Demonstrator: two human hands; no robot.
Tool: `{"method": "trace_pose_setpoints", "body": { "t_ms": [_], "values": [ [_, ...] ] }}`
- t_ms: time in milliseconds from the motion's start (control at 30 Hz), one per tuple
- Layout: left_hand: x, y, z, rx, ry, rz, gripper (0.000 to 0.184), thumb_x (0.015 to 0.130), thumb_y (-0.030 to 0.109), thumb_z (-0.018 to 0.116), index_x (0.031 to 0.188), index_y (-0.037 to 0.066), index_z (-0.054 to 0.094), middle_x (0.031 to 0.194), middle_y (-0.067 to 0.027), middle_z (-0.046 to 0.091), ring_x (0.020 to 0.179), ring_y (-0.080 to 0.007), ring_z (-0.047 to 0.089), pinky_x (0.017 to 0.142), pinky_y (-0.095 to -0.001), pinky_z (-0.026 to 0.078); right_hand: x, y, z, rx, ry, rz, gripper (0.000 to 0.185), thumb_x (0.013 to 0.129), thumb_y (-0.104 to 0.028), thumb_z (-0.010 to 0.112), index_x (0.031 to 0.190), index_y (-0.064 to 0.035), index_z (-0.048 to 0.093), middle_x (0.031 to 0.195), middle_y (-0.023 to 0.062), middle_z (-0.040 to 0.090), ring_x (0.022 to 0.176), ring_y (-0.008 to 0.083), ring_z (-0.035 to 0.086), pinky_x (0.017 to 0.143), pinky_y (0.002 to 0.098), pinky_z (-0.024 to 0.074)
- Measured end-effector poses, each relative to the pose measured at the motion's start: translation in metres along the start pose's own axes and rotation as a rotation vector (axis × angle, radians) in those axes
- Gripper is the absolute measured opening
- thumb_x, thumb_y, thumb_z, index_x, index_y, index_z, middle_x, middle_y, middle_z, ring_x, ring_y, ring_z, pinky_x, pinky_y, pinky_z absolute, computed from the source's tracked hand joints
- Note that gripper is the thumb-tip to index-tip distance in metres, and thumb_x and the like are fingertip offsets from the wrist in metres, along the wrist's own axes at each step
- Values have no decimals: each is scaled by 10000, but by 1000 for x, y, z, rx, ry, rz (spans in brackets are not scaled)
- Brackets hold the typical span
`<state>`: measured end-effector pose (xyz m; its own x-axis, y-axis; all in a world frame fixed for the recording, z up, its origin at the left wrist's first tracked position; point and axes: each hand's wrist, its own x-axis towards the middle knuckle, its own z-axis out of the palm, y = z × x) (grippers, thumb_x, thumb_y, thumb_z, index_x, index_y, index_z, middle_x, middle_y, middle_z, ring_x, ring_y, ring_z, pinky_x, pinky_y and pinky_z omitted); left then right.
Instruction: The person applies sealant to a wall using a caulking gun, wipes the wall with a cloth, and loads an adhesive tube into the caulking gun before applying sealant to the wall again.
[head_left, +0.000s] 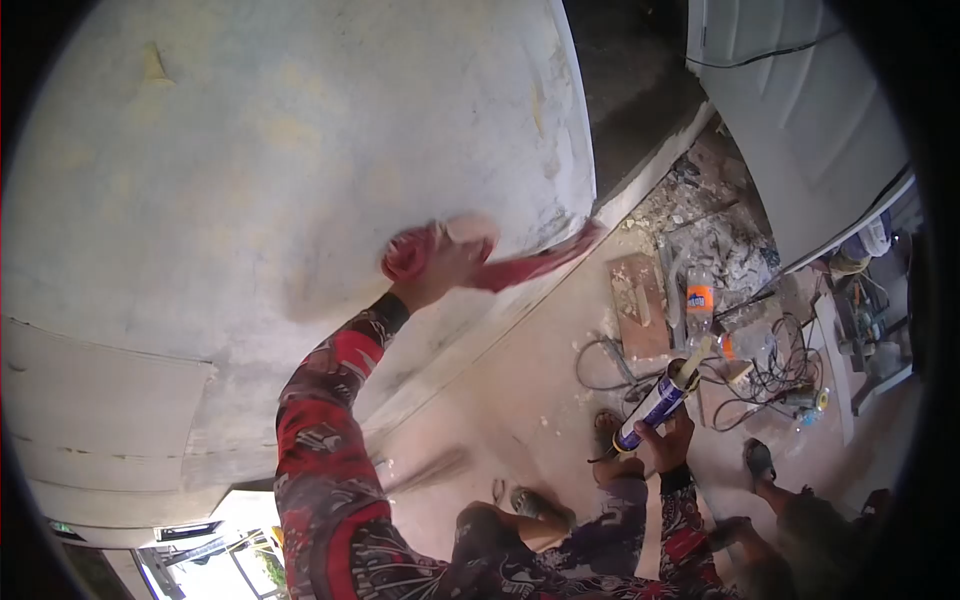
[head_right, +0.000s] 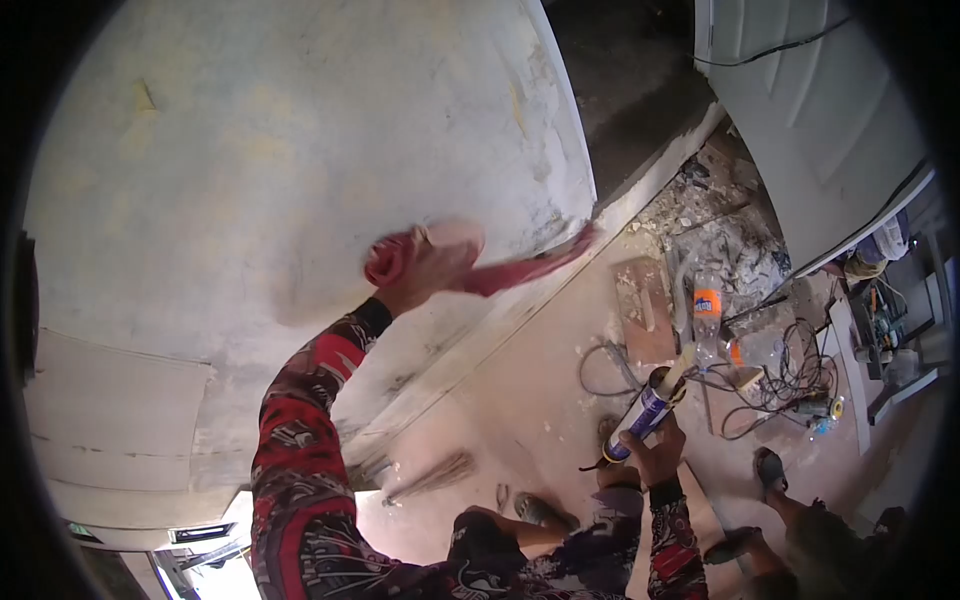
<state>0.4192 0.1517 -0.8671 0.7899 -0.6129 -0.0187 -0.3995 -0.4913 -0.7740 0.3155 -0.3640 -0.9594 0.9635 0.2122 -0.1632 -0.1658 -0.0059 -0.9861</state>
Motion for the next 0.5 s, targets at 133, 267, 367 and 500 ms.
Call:
{"method": "trace_pose_setpoints", "body": {
  "t_ms": [133,267,367,500],
  "values": [
    [-62,-6,7,-211,-85,127,520,923,244,568,1433,177,488,1217,-17,566,1151,-279,553,1111,-590,344,-18,-28,-6,-17,36,51,577,767,-142,851,1245,29,576,1081,77,667,1015,164,627,924,339,502],
    [-92,-127,-62,-8,15,-236,600,871,262,639,1448,399,546,1242,31,623,1175,-288,549,991,-580,468,-33,-62,-11,-74,-6,111,582,775,-132,846,1255,38,565,1074,74,662,990,158,625,918,334,496],
    [-81,-241,-157,109,148,-411,468,871,269,650,1329,364,653,1393,57,585,1139,-256,559,925,-536,467,-25,-81,-7,-102,-12,124,564,768,-129,852,1233,27,573,1046,58,658,960,150,621,890,318,492],
    [-115,-201,-130,19,83,-578,506,891,273,636,1391,332,593,1453,43,530,1238,-251,505,1011,-533,430,-4,-96,8,-195,-86,110,620,746,-96,853,1292,-11,572,1131,60,660,1039,179,615,916,347,504]
  ]
}}
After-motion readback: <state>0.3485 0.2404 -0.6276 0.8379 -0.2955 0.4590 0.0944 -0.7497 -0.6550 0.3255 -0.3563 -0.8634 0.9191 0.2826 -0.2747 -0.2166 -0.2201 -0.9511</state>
